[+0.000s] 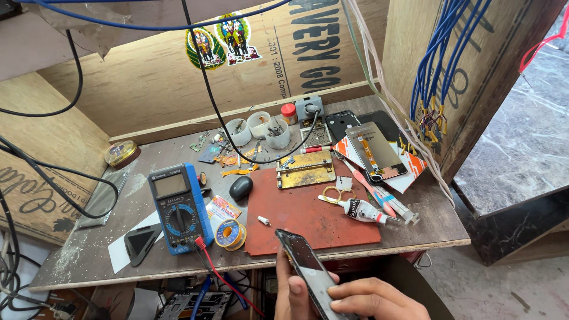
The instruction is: The person opens a tube of adhesive and applies a continuous bead along the inner edge of a disassembled smartphone frame. They then pick up a battery and inspect it briefly.
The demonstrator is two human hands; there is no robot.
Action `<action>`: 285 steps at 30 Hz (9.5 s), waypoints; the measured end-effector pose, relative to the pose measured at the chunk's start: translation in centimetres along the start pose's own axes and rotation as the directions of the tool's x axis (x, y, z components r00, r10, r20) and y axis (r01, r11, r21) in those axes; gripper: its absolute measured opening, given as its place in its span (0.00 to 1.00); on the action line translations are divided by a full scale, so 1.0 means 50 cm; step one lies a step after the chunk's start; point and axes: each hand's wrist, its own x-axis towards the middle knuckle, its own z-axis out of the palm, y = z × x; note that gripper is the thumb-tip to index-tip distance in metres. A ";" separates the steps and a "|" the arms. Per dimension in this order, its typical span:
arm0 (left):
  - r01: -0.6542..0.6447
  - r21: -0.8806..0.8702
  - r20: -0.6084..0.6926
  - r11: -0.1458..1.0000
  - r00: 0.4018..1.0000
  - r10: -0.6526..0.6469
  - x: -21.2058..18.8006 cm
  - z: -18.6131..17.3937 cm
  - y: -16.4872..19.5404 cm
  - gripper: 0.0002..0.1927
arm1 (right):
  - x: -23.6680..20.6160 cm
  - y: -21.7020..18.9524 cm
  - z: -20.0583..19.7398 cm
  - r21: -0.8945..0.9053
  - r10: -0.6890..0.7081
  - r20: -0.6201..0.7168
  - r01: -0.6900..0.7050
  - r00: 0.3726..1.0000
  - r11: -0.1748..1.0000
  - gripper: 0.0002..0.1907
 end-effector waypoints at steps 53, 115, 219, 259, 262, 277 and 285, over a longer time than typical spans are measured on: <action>0.171 -0.757 0.333 0.630 0.931 0.147 0.206 -0.026 0.139 0.47 | 0.265 0.019 0.037 0.067 0.484 -0.197 -0.480 0.853 0.874 0.15; 0.145 -0.765 0.349 0.628 0.912 0.215 0.214 -0.081 0.099 0.33 | 0.322 0.029 0.185 -0.508 -0.234 -0.239 0.084 0.942 0.857 0.08; 0.142 -0.789 0.342 0.598 0.910 0.235 0.229 -0.091 0.073 0.34 | 0.321 0.053 0.193 -0.465 -0.258 -0.198 0.142 0.946 0.874 0.08; 0.156 -0.791 0.359 0.591 0.901 0.242 0.234 -0.098 0.074 0.36 | 0.329 0.057 0.187 -0.425 -0.245 -0.146 0.163 0.958 0.890 0.08; 0.151 -0.787 0.358 0.598 0.901 0.244 0.234 -0.098 0.074 0.36 | 0.330 0.055 0.184 -0.419 -0.225 -0.142 0.147 0.964 0.896 0.08; 0.149 -0.792 0.372 0.593 0.887 0.273 0.234 -0.098 0.070 0.38 | 0.327 0.062 0.178 -0.417 -0.174 -0.112 0.113 0.978 0.902 0.08; 0.177 -0.797 0.376 0.578 0.894 0.244 0.233 -0.100 0.073 0.38 | 0.333 0.058 0.177 -0.420 -0.229 -0.101 0.168 0.968 0.892 0.08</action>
